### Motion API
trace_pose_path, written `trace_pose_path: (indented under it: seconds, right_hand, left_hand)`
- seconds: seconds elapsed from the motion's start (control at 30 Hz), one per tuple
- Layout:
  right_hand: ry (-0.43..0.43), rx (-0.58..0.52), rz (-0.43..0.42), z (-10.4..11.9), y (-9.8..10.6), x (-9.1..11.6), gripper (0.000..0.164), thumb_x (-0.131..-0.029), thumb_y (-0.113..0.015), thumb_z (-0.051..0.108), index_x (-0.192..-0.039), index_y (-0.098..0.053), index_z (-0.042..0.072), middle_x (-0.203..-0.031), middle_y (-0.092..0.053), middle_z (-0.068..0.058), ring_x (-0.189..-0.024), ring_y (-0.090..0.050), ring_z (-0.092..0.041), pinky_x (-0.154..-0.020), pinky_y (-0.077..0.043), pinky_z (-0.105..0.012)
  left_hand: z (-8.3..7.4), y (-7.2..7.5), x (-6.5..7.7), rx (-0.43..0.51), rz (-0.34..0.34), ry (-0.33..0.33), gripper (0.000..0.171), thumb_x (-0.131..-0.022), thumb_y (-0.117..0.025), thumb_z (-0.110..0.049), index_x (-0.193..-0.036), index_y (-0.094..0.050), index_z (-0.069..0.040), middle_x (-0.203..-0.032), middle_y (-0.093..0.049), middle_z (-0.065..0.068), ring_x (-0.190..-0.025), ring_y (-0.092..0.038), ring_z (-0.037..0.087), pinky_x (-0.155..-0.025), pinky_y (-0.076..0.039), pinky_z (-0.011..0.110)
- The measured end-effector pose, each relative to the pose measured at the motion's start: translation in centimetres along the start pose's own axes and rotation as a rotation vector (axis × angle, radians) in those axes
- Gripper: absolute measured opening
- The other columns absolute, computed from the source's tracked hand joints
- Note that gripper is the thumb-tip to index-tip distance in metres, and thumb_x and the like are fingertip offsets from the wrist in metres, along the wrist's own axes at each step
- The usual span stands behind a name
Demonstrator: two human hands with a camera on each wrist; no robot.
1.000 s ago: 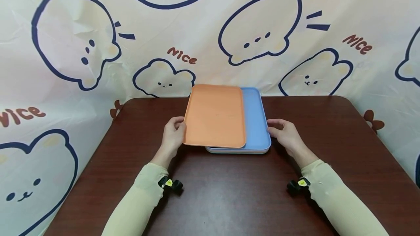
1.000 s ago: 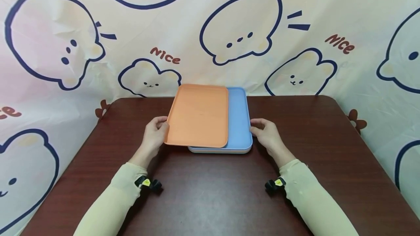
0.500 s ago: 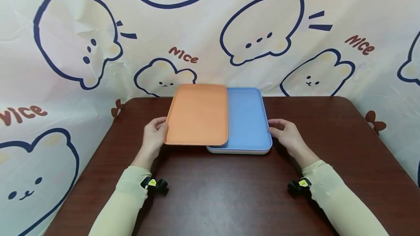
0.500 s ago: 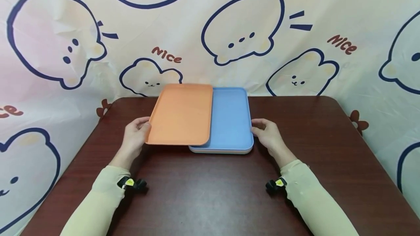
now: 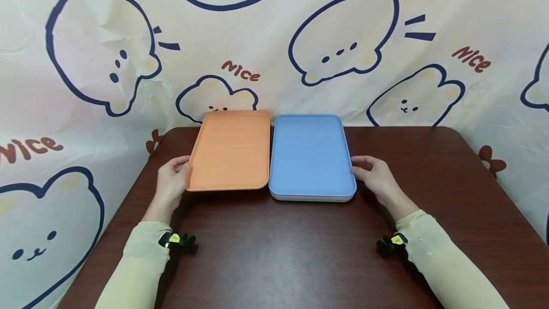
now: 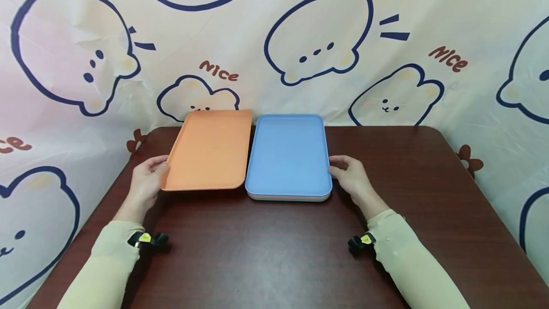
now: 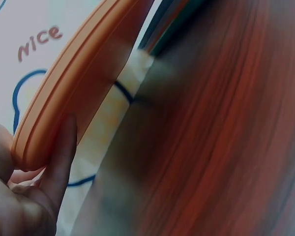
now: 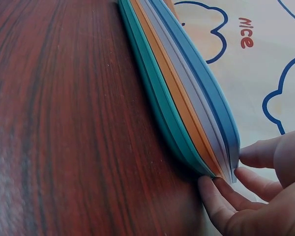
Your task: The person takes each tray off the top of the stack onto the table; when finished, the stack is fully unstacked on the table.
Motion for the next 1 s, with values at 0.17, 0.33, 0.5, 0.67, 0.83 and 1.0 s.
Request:
trace_pose_path:
  seconds: [0.17,0.33,0.5,0.67,0.83,1.0]
  right_hand:
    - [-0.006,0.006,-0.003,-0.1,0.0,-0.1,0.049,-0.111,-0.060,0.017,-0.156,-0.053,0.000,-0.151,-0.058,-0.026,-0.118,-0.065,-0.019,-0.089,-0.055,-0.014]
    - [-0.004,0.009,-0.009,-0.1,0.0,-0.1,0.048,-0.110,-0.061,0.017,-0.155,-0.054,0.000,-0.150,-0.059,-0.026,-0.115,-0.065,-0.017,-0.089,-0.055,-0.015]
    - [-0.004,0.008,-0.009,0.0,0.0,0.0,0.049,-0.110,-0.061,0.018,-0.155,-0.054,0.000,-0.149,-0.059,-0.025,-0.114,-0.064,-0.016,-0.088,-0.054,-0.014]
    - [-0.010,0.007,-0.004,0.1,0.0,0.1,0.049,-0.110,-0.061,0.018,-0.155,-0.054,0.000,-0.151,-0.058,-0.025,-0.119,-0.063,-0.020,-0.088,-0.053,-0.013]
    - [-0.026,0.018,-0.008,-0.1,0.0,0.1,0.049,-0.110,-0.060,0.019,-0.155,-0.054,0.002,-0.152,-0.058,-0.024,-0.125,-0.060,-0.025,-0.088,-0.051,-0.012]
    - [-0.031,0.015,-0.004,-0.3,-0.1,0.1,0.049,-0.110,-0.060,0.019,-0.155,-0.054,0.002,-0.152,-0.057,-0.024,-0.124,-0.060,-0.025,-0.089,-0.052,-0.013]
  left_hand:
    - [1.0,1.7,-0.6,-0.044,-0.009,0.013,0.046,-0.115,-0.044,-0.016,-0.156,-0.050,0.003,-0.138,-0.059,0.025,-0.082,-0.064,-0.003,-0.070,-0.059,0.016]
    - [1.9,3.3,-1.2,-0.099,-0.023,0.020,0.047,-0.115,-0.044,-0.018,-0.156,-0.051,0.004,-0.139,-0.060,0.027,-0.082,-0.064,-0.002,-0.069,-0.059,0.017]
    - [2.8,4.8,-1.7,-0.141,-0.037,0.046,0.048,-0.117,-0.041,-0.021,-0.159,-0.049,0.001,-0.147,-0.057,0.028,-0.099,-0.068,0.013,-0.069,-0.058,0.015]
    - [3.7,6.0,-2.1,-0.152,-0.101,0.089,0.048,-0.117,-0.040,-0.021,-0.160,-0.049,-0.001,-0.146,-0.056,0.025,-0.112,-0.066,0.025,-0.067,-0.055,0.012]
    - [4.3,6.3,-2.3,-0.160,-0.152,0.124,0.048,-0.117,-0.039,-0.020,-0.159,-0.050,-0.001,-0.147,-0.055,0.025,-0.122,-0.062,0.031,-0.075,-0.054,0.017]
    - [4.8,6.5,-2.4,-0.159,-0.197,0.159,0.047,-0.115,-0.041,-0.016,-0.159,-0.051,-0.001,-0.152,-0.055,0.026,-0.130,-0.060,0.035,-0.086,-0.053,0.028]
Point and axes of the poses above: each hand's wrist, its own x-axis away from the middle knuckle, its own y-axis out of the back of the hand, z = x × y, the point moved 8 cm from there along -x, towards the middle knuckle
